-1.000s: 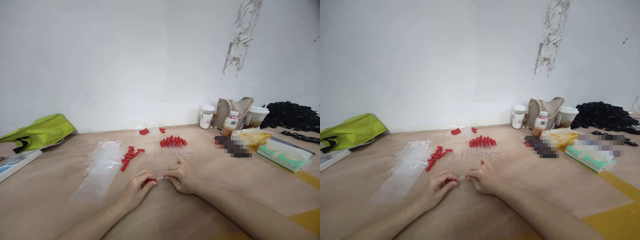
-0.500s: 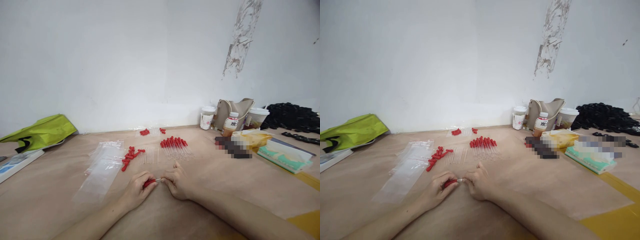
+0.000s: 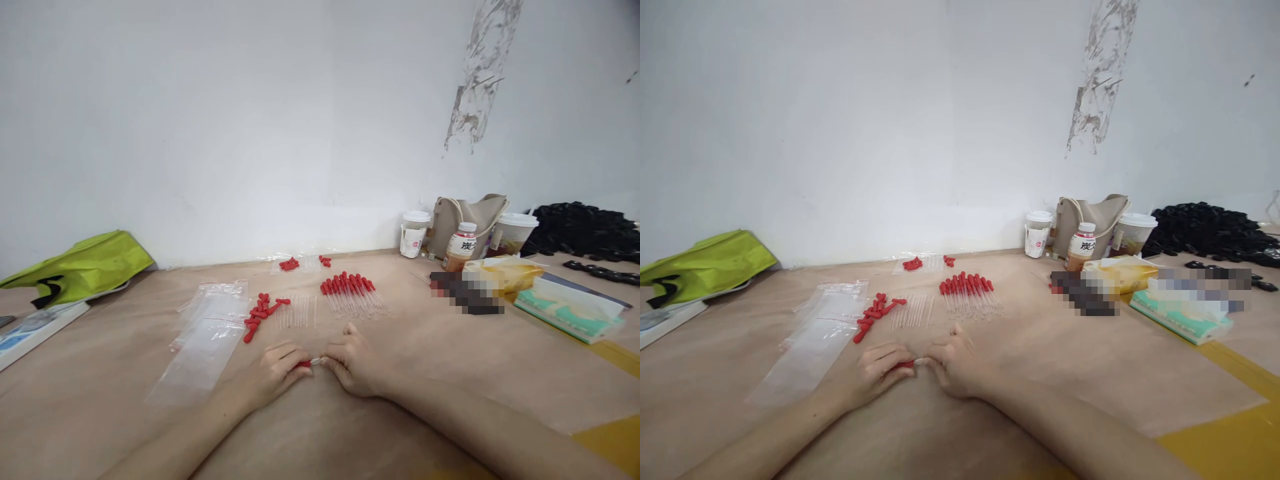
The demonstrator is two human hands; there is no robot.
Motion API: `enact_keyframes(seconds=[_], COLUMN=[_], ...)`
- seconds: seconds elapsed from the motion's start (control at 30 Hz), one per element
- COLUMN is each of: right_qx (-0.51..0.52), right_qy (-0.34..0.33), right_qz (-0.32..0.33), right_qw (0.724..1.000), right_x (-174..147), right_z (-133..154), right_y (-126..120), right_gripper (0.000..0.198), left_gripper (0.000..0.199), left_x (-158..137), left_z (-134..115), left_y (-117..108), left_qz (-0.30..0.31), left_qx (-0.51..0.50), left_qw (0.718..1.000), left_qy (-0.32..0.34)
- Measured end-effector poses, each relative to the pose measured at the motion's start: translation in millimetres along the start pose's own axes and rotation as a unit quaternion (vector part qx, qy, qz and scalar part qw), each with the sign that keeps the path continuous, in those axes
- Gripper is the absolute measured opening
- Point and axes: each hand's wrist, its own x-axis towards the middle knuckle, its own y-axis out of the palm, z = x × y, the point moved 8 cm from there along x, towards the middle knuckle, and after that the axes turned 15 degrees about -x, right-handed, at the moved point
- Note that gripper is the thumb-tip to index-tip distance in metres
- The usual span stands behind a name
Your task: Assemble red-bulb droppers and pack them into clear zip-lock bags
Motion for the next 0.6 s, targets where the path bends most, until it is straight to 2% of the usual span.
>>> enact_keyframes(seconds=[0.13,0.2,0.23,0.3,0.37,0.4,0.5,0.6], right_qx=[-0.083,-0.116,-0.124,-0.113,-0.070,-0.033,-0.005,-0.054], right_qy=[-0.010,-0.024,-0.020,0.038,0.156,0.219,0.357,0.413], right_qz=[0.006,0.019,0.028,0.043,0.047,0.062,0.058,0.049], right_qw=[0.996,0.993,0.992,0.992,0.984,0.973,0.932,0.908], right_x=[0.2,1.4,3.2,10.2,18.5,21.8,31.9,41.8], right_z=[8.0,9.7,6.0,-15.7,-53.2,-72.8,-116.6,-133.6], right_y=[-8.5,-11.1,-12.3,-15.4,-17.4,-13.7,-3.1,10.5], right_gripper=[0.019,0.017,0.017,0.019,0.022,0.023,0.027,0.031], left_gripper=[0.019,0.023,0.025,0.031,0.032,0.030,0.020,0.016], left_x=[-4.7,-7.3,-7.3,-6.9,-9.7,-11.3,-11.5,-10.9], left_z=[-7.7,-6.9,-3.8,8.9,25.2,31.5,39.2,39.7], left_y=[-3.5,-6.4,-10.3,-23.0,-34.1,-36.2,-33.7,-30.7], left_qz=[0.048,0.049,0.029,-0.050,-0.127,-0.146,-0.140,-0.113], left_qx=[0.076,0.086,0.087,0.082,0.066,0.057,0.038,0.037], left_qw=[0.988,0.985,0.988,0.995,0.988,0.982,0.979,0.981], left_qy=[0.123,0.139,0.123,0.041,-0.063,-0.101,-0.147,-0.155])
